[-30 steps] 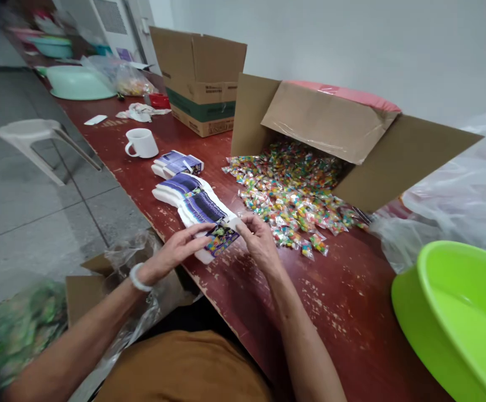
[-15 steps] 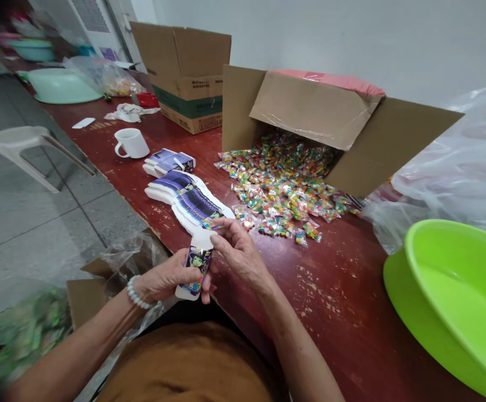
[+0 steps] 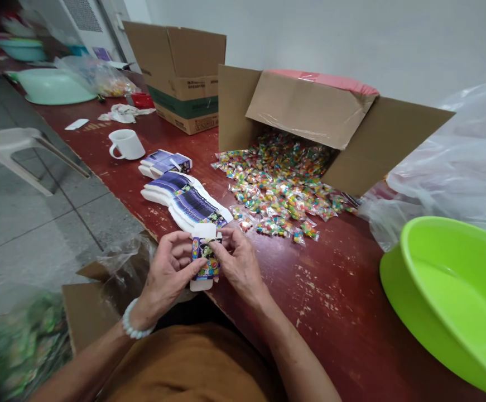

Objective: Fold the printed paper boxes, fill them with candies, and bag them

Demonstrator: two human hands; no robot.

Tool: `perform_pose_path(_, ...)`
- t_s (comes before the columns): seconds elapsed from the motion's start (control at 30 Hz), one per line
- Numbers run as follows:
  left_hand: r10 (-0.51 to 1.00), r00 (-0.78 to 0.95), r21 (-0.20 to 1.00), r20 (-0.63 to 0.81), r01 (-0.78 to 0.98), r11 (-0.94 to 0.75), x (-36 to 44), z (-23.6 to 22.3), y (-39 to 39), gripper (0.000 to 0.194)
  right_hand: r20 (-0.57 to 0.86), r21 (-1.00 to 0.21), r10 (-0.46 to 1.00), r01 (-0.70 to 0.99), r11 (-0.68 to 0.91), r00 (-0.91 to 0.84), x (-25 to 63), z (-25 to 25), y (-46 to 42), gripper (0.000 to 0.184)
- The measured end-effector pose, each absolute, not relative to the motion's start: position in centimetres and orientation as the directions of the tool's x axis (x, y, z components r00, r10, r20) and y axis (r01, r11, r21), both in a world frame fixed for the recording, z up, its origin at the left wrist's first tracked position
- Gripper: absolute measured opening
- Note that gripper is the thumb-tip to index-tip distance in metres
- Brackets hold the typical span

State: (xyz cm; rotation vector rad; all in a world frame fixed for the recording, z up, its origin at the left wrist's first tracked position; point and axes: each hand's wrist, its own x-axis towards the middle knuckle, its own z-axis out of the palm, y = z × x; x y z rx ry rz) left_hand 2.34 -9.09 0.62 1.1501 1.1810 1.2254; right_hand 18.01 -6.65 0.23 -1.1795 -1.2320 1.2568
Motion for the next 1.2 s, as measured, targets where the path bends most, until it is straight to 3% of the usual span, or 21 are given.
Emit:
perform_pose_path(0.1,0.999,-0.049,0.997,0.004,-0.083,-0.008,2.6,0.3,-9.6,0.055,-0.012,-0.992,1.000,-0.127,-0.014,-0.021,17.3,-0.3,-7.4,0.042)
perform_pose_path(0.27,0.992,0.063,0.969,-0.112,-0.213,0.123,2.4,0.7,-9.6,0.057,0.026,-0.970,1.000,-0.240,0.027,0.010,17.0,-1.3,-7.9,0.025)
perform_pose_path(0.4,0.959,0.184,0.931,-0.218,-0.256,0.260,2.1,1.2,-9.4,0.051,-0.088,-0.961,0.992,-0.254,-0.108,-0.090,18.1,-1.3,-7.0,0.027)
perform_pose_path(0.57,0.939,0.224,0.915,-0.261,-0.253,0.315,2.1,1.2,-9.4,0.038,-0.179,-0.929,0.965,-0.290,-0.231,-0.194,18.9,-0.9,-6.7,0.030)
perform_pose_path(0.77,0.942,0.225,0.924,-0.250,-0.234,0.301,2.1,0.9,-9.5,0.035,-0.108,-0.976,0.968,-0.164,-0.147,-0.226,19.1,-0.9,-6.8,0.029)
perform_pose_path(0.93,0.940,0.258,0.941,-0.223,-0.194,0.277,1.9,0.8,-9.4,0.031,-0.108,-0.947,0.963,-0.267,-0.175,-0.249,19.0,-0.4,-6.0,0.035)
perform_pose_path(1.0,0.947,0.261,0.957,-0.186,-0.173,0.235,1.7,0.8,-9.4,0.029,-0.104,-0.960,0.947,-0.220,-0.175,-0.303,19.0,-0.3,-5.8,0.032)
perform_pose_path(1.1,0.966,0.196,0.963,-0.166,-0.178,0.202,1.7,0.5,-9.5,0.037,-0.027,-0.996,0.967,-0.070,-0.046,-0.252,19.1,-0.6,-6.0,0.023)
perform_pose_path(1.2,0.938,0.220,0.906,-0.269,-0.273,0.324,1.8,0.3,-9.8,0.050,0.102,-0.994,0.983,0.015,0.106,-0.150,19.1,-1.0,-6.5,0.019)
